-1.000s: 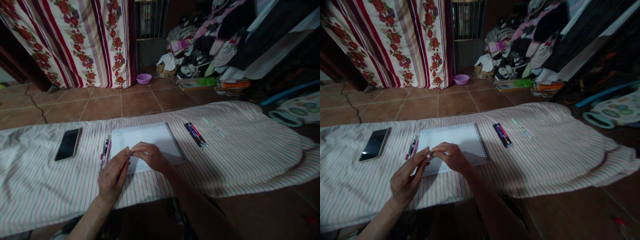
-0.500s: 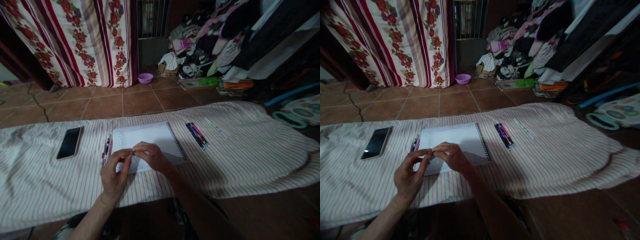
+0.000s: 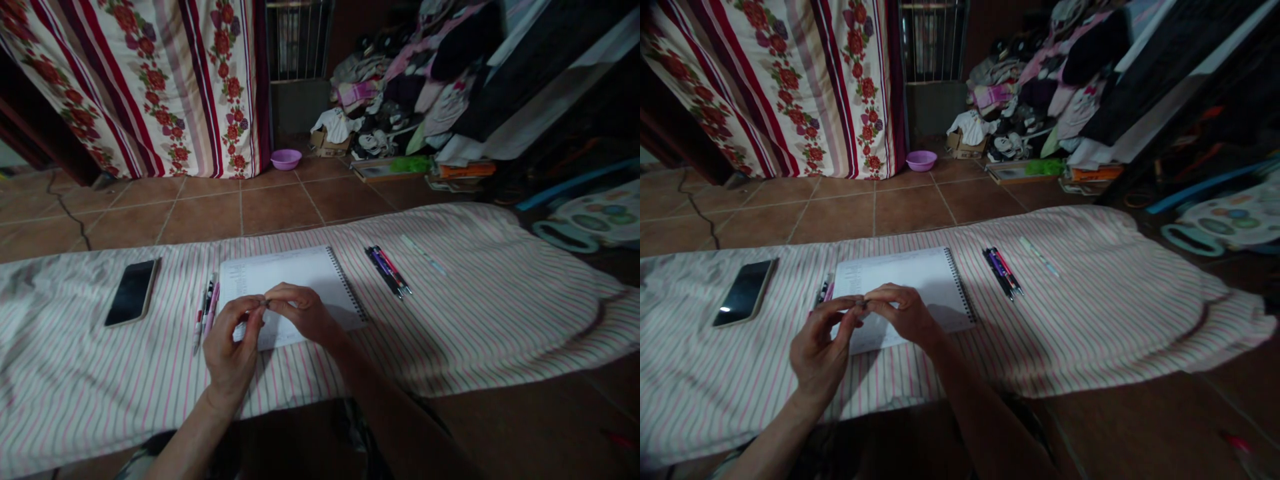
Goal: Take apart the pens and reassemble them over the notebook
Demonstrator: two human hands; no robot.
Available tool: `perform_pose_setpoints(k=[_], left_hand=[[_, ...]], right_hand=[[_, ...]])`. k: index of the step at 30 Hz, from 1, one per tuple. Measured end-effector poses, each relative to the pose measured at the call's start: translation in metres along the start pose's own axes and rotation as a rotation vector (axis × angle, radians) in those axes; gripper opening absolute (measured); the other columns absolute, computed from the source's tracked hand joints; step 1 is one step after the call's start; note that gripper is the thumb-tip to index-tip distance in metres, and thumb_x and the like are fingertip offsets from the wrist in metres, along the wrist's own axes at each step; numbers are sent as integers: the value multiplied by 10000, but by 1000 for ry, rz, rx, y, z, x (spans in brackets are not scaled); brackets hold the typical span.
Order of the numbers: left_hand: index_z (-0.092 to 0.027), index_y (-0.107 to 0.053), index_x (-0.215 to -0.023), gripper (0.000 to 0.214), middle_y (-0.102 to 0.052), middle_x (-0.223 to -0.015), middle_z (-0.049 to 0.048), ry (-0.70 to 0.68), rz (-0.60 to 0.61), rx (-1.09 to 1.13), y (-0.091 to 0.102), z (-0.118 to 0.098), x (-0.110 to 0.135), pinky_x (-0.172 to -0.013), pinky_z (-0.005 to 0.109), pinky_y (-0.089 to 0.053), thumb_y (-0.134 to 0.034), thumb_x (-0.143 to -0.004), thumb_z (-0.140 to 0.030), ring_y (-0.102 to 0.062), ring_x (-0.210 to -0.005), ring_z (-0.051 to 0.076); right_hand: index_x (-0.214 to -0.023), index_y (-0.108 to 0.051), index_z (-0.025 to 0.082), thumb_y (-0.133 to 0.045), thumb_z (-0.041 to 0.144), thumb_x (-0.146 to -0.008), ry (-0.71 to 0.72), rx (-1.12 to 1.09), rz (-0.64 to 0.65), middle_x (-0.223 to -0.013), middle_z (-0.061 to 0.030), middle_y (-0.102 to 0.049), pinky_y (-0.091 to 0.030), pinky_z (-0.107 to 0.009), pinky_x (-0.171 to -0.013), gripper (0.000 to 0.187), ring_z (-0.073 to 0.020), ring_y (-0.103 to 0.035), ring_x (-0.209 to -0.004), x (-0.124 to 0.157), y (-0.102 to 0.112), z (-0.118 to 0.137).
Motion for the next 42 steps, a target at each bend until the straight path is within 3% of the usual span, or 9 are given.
perform_pose_setpoints(k=[11, 22, 25, 29, 33, 37, 42], left_hand=[[-204, -594, -938, 169, -671, -898, 41, -193, 56, -169, 0, -6, 0, -688, 297, -563, -534, -807, -115, -639, -788, 159], [-190, -565, -864, 130, -656, -848, 34, -229, 51, -205, 1, -10, -2, -706, 282, -523, -493, -811, -95, -626, -804, 152], [-190, -553, -849, 82, -648, -865, 33, -153, 63, -190, 4, -3, -2, -704, 277, -524, -497, -823, -136, -623, -832, 153], [-184, -551, -886, 85, -618, -925, 49, 51, 73, -181, 14, 19, -4, -655, 260, -529, -489, -844, -224, -614, -859, 161], [-189, -563, -894, 151, -591, -946, 52, 158, 164, -310, 19, 45, -2, -693, 312, -529, -473, -847, -301, -605, -821, 170], [-187, -596, -921, 205, -580, -977, 68, 122, 274, -436, 15, 63, 6, -714, 359, -526, -500, -828, -342, -592, -798, 186], [-210, -642, -945, 211, -598, -974, 77, -6, 300, -583, 6, 60, 11, -805, 421, -479, -540, -813, -340, -536, -942, 250]], right_hand=[[-814, -693, 199, -572, 252, -821, -11, 85, 10, -798, -25, -694, -504, -248, -724, 133, -131, -636, -768, 0, 0, -2], [-801, -689, 179, -592, 219, -808, 35, 82, -5, -772, -38, -694, -506, -240, -696, 106, -131, -637, -745, 0, -1, 0], [-804, -692, 190, -589, 219, -813, 47, 110, 0, -782, -36, -700, -502, -242, -700, 107, -132, -639, -750, -1, -2, 1], [-802, -696, 181, -573, 217, -829, 36, 206, 5, -791, -44, -706, -490, -240, -692, 130, -134, -636, -753, -2, -2, 1], [-805, -694, 164, -554, 212, -848, 72, 388, 117, -785, -43, -709, -459, -253, -704, 154, -144, -617, -761, -2, -10, -1], [-821, -689, 170, -557, 218, -851, 106, 574, 207, -785, -31, -701, -416, -265, -725, 143, -146, -589, -764, 1, -17, -8], [-792, -680, 201, -559, 230, -852, 99, 804, 246, -753, -12, -679, -359, -272, -705, 138, -147, -549, -755, 5, -18, -22]])
Point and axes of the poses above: each hand's wrist, its own x-axis away from the middle knuckle, its own y-axis out of the back of the hand, z = x × y, the point moved 6 cm from there along -x, towards the middle knuckle
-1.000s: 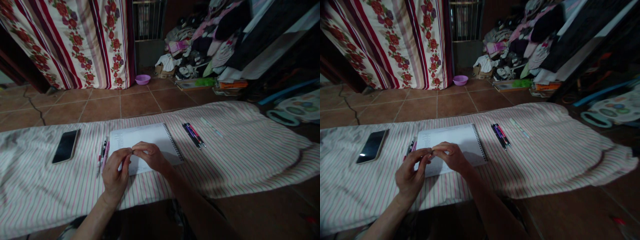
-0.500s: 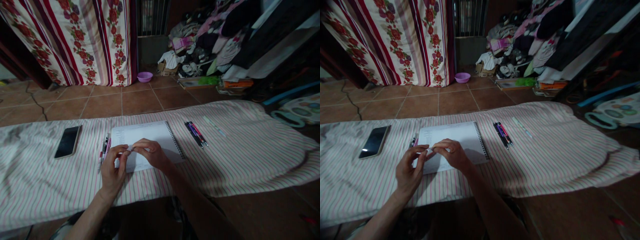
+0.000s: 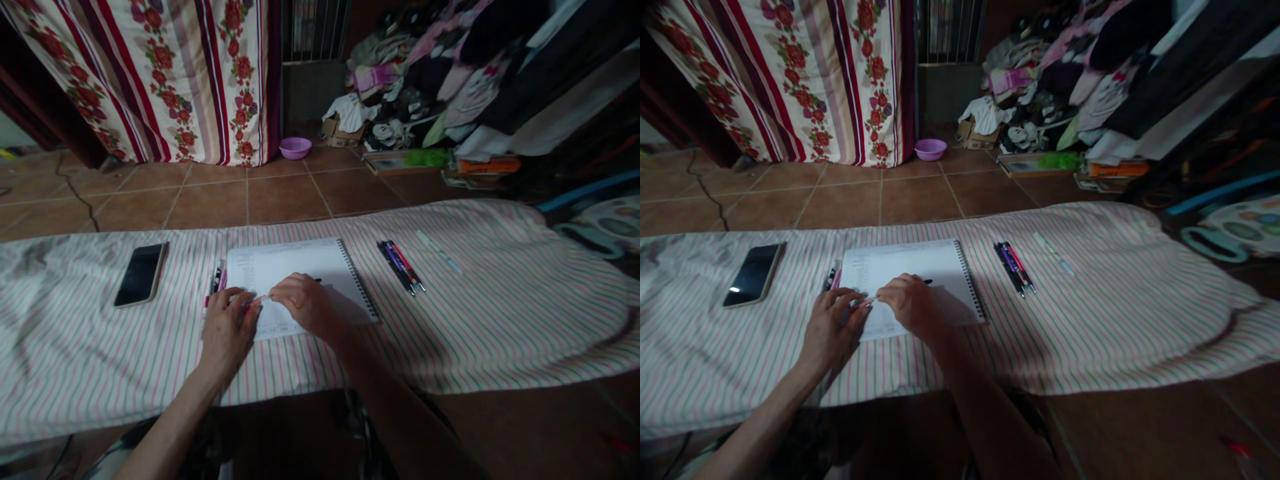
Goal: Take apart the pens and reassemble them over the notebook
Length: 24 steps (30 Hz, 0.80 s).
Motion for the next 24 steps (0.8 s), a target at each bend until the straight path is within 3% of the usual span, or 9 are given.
perform_pose_setpoints(k=[9, 24], left_hand=[[-176, -663, -960, 231, -584, -976, 93, -26, 14, -35, -5, -6, -3, -814, 402, -462, -566, -805, -317, -494, -938, 252], [-194, -677, -876, 162, -589, -874, 66, -12, -4, 54, -16, -7, -8, -797, 382, -460, -546, -813, -266, -507, -872, 222]], right_hand=[[-836, -682, 225, -544, 204, -857, -53, 167, 70, -799, -4, -673, -315, -280, -700, 141, -151, -527, -785, 3, -7, -13], [-860, -679, 240, -571, 237, -844, -97, 253, 142, -798, -4, -656, -305, -286, -707, 110, -159, -511, -811, 2, -5, -11]])
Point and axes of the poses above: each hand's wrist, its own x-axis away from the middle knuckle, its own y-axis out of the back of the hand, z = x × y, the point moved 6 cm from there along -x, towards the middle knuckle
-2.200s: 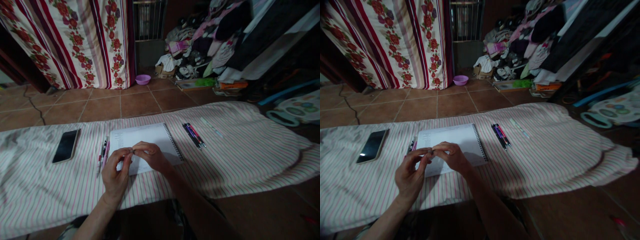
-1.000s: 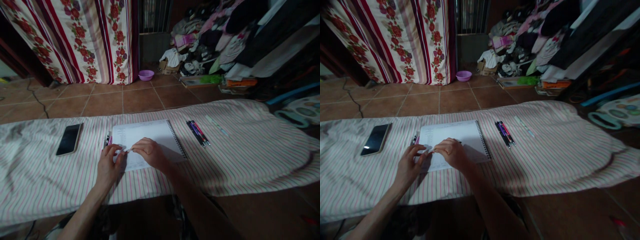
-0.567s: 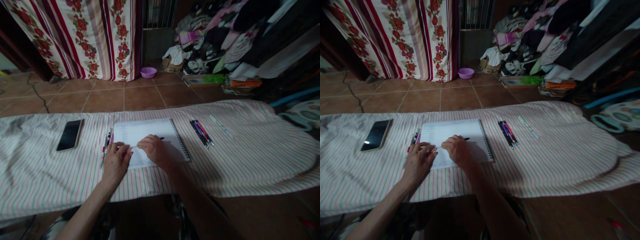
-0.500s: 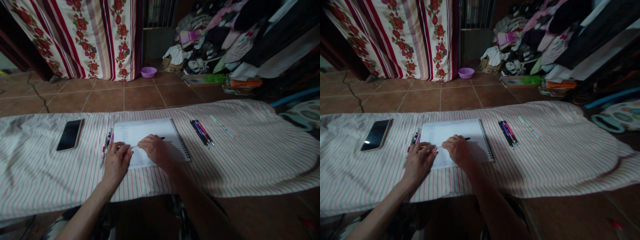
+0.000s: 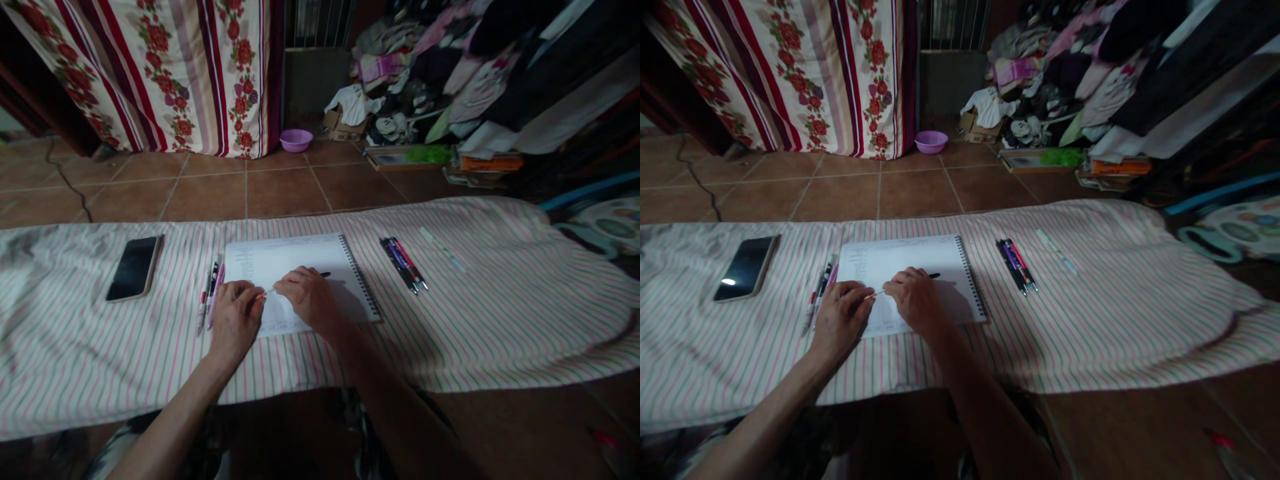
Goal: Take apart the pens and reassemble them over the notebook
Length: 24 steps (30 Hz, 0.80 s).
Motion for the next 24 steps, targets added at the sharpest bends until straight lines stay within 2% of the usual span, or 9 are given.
perform_pose_setpoints(k=[8, 13, 24], left_hand=[[-191, -664, -863, 146, -593, -875, 63, 19, 23, 24, 0, 0, 0, -795, 382, -456, -541, -812, -253, -510, -878, 222], [-197, -633, -859, 133, -601, -842, 53, -9, -5, 67, 3, -1, 0, -769, 380, -455, -518, -821, -254, -526, -846, 209], [-196, -581, -828, 97, -629, -799, 32, -71, 33, 98, 1, -2, 0, -730, 351, -426, -488, -836, -225, -511, -795, 197]], right_hand=[[-876, -676, 237, -549, 231, -858, -2, -17, 8, -816, -9, -654, -299, -293, -715, 128, -162, -500, -823, 0, 2, 1], [-868, -668, 232, -544, 220, -860, -4, -20, 19, -832, -6, -653, -298, -295, -725, 125, -161, -495, -835, 1, 3, 2], [-850, -665, 231, -553, 221, -857, 3, -44, 1, -828, -2, -646, -295, -293, -726, 113, -157, -489, -839, 2, 5, 4]])
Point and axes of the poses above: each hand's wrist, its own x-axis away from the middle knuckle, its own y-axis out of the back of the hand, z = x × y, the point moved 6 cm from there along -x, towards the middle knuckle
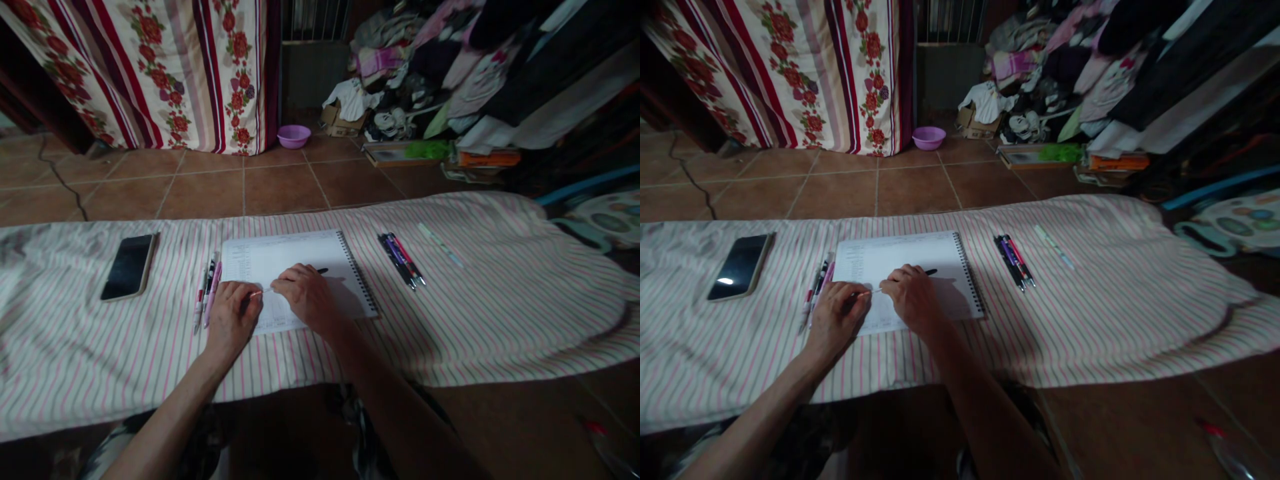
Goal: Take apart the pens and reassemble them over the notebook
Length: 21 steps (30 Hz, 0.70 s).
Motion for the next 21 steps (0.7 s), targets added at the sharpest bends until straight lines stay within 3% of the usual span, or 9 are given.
perform_pose_setpoints(k=[21], left_hand=[[-201, -583, -846, 113, -613, -821, 36, 32, 38, 116, 1, 0, 0, -755, 348, -452, -477, -836, -235, -534, -817, 182]], right_hand=[[-842, -669, 221, -522, 228, -875, 13, -11, 14, -822, -12, -643, -290, -296, -724, 151, -158, -482, -837, 1, -1, 4]])
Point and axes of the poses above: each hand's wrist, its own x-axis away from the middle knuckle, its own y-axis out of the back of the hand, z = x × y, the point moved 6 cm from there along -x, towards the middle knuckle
